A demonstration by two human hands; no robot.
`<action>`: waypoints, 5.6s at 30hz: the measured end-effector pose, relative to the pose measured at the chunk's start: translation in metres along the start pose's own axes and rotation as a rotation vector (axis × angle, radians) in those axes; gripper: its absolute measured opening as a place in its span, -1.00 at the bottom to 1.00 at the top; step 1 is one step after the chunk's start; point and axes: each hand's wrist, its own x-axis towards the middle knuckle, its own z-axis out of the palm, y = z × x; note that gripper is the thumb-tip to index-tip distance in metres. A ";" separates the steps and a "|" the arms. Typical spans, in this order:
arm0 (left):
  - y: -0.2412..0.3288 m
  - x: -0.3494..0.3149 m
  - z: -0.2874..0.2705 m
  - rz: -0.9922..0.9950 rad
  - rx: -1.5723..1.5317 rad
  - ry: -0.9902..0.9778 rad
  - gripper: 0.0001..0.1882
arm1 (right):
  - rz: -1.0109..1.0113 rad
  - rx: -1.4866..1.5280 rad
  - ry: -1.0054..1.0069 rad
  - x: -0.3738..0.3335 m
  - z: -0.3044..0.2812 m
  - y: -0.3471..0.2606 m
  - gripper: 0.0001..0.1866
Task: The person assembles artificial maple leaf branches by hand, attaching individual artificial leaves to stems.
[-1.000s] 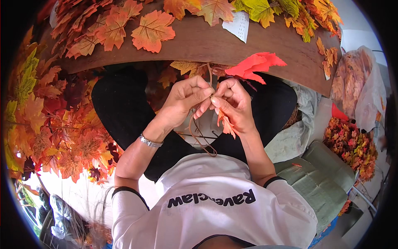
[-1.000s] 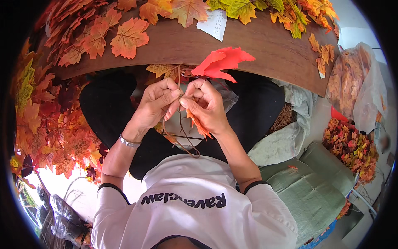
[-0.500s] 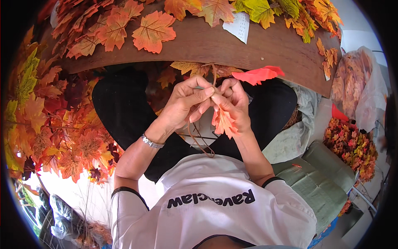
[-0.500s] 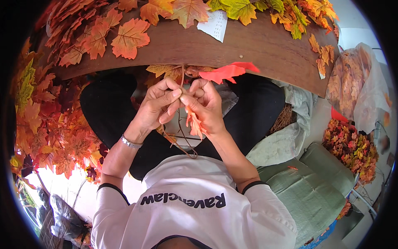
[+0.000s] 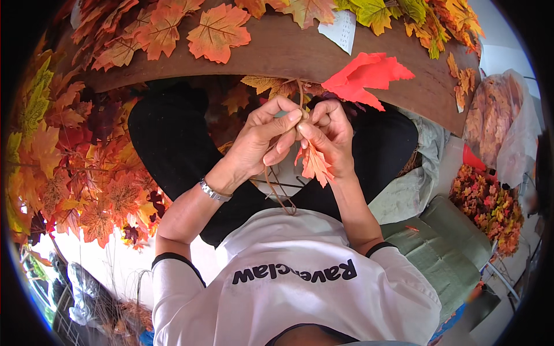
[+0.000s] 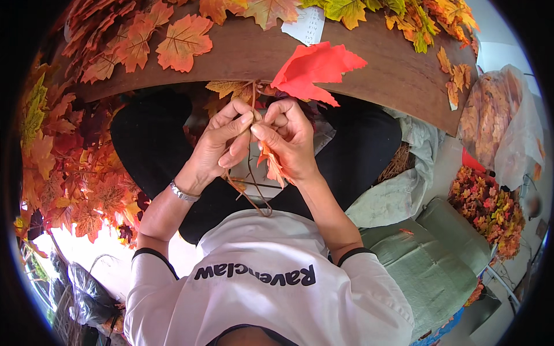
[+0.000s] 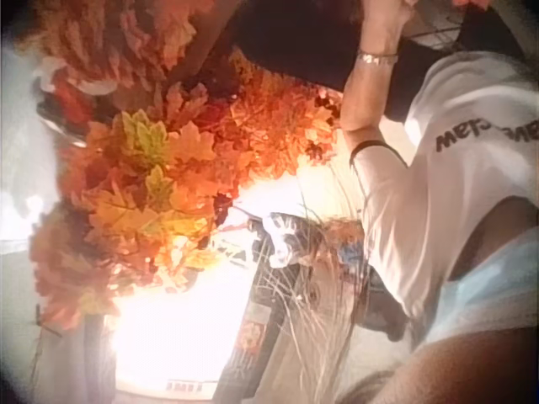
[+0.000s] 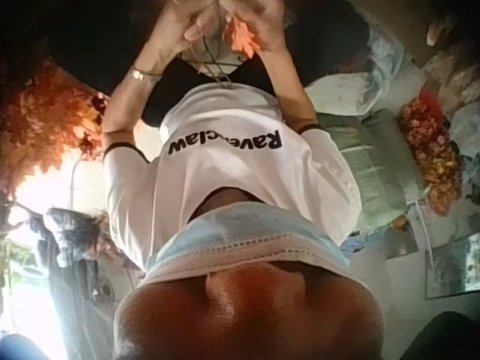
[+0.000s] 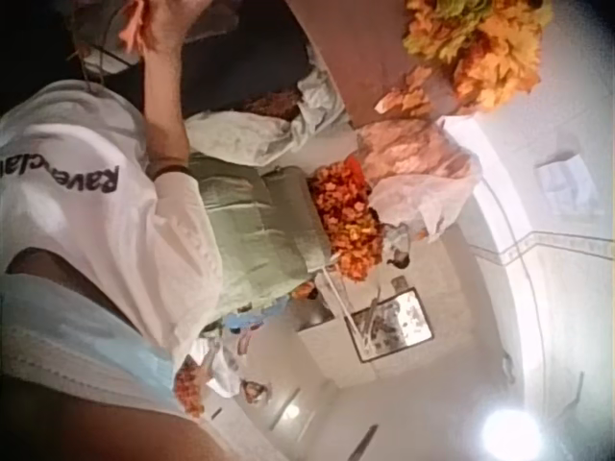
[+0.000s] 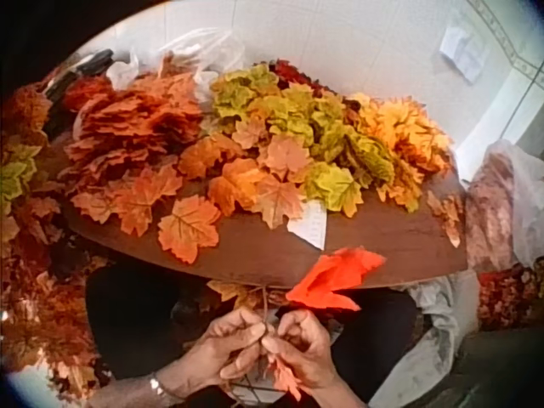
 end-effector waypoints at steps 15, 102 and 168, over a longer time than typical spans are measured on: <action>0.006 0.001 0.003 0.106 -0.090 -0.096 -0.85 | 0.032 0.192 -0.052 0.007 -0.002 0.002 -0.78; -0.014 0.008 -0.003 0.069 0.329 0.014 -0.89 | -0.113 -0.783 -0.380 -0.039 0.000 -0.057 -0.93; -0.006 0.001 -0.002 0.173 0.484 0.012 -0.92 | -0.107 -0.646 0.012 -0.032 -0.009 -0.025 -0.93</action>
